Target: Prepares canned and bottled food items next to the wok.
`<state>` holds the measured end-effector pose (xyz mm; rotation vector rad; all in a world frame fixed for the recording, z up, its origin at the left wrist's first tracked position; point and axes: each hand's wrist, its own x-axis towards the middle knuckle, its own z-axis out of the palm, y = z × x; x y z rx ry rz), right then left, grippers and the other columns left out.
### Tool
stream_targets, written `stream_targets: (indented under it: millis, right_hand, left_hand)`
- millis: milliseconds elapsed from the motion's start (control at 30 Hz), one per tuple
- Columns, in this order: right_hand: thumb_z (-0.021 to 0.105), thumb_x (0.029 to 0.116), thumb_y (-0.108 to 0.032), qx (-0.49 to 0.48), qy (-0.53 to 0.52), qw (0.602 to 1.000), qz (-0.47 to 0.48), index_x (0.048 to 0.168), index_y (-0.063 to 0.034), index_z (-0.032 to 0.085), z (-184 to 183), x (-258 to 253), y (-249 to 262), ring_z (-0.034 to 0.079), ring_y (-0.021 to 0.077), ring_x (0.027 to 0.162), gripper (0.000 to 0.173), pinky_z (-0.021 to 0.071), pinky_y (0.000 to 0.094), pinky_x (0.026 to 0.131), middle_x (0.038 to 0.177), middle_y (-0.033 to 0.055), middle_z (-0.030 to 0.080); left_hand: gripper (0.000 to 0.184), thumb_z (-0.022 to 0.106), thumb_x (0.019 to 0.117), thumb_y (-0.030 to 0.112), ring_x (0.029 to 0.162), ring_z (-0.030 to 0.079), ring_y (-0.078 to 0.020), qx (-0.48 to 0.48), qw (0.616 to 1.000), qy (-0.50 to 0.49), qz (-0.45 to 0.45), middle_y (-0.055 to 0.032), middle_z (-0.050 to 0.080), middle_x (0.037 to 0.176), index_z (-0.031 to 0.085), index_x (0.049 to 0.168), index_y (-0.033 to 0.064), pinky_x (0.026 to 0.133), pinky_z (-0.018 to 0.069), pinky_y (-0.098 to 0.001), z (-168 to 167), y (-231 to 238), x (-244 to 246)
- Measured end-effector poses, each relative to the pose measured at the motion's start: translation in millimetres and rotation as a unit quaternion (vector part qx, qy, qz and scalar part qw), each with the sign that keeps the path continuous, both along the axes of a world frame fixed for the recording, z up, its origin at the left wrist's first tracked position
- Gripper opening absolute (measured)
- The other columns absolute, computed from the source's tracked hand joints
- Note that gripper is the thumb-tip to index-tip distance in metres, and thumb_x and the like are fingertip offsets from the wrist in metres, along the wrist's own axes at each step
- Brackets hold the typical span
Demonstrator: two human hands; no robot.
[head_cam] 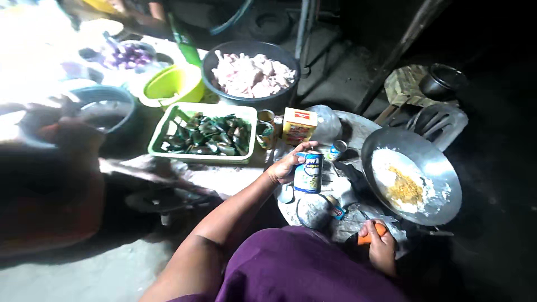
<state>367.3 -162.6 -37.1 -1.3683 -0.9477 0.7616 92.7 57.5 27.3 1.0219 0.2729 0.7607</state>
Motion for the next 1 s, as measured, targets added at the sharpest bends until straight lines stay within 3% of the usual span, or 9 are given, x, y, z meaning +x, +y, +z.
stream_targets:
  millis: [200,433,700,1000]
  right_hand:
    - [0.052,0.1009,-0.012,0.003,-0.013,0.996,0.088,0.097,-0.0081,0.063,-3.1,-27.3,32.6,0.063,0.0056,0.059,0.012,0.0585,0.0233,0.061,0.069,-0.0062,0.065]
    - [0.053,0.1008,-0.013,-0.003,-0.017,0.99,0.141,0.097,-0.0091,0.063,-6.0,-46.9,56.6,0.063,0.0051,0.059,0.011,0.0582,0.0226,0.061,0.069,-0.0068,0.064]
    - [0.054,0.1004,-0.012,-0.009,-0.002,0.989,0.147,0.097,-0.0096,0.063,-11.8,-57.4,61.2,0.064,0.0037,0.06,0.009,0.0579,0.0209,0.061,0.069,-0.0078,0.065]
    - [0.054,0.1003,-0.013,-0.032,-0.008,0.994,0.107,0.098,-0.0076,0.062,-14.1,-50.9,45.7,0.064,0.004,0.061,0.01,0.0586,0.0215,0.062,0.07,-0.007,0.065]
  left_hand:
    - [0.08,0.074,0.083,0.056,0.09,0.071,-0.017,-0.03,0.996,-0.028,0.084,-0.0072,0.07,0.115,0.042,0.15,0.0248,0.075,0.0611,-0.0351,3.1,-12.0,-47.2]
    - [0.085,0.075,0.0807,0.059,0.092,0.071,-0.0224,-0.033,0.992,-0.053,0.108,-0.0121,0.068,0.118,0.04,0.151,0.0254,0.076,0.0612,-0.0393,-0.7,-17.8,-78.9]
    - [0.087,0.074,0.0806,0.058,0.092,0.07,-0.0247,-0.035,0.993,-0.078,0.086,-0.0133,0.068,0.118,0.041,0.152,0.0222,0.075,0.0608,-0.0406,4.4,-19.0,-81.4]
    - [0.082,0.073,0.0838,0.054,0.094,0.07,-0.0202,-0.038,0.995,-0.081,0.034,-0.0112,0.068,0.118,0.04,0.152,0.0224,0.078,0.0604,-0.036,3.8,-15.1,-63.8]
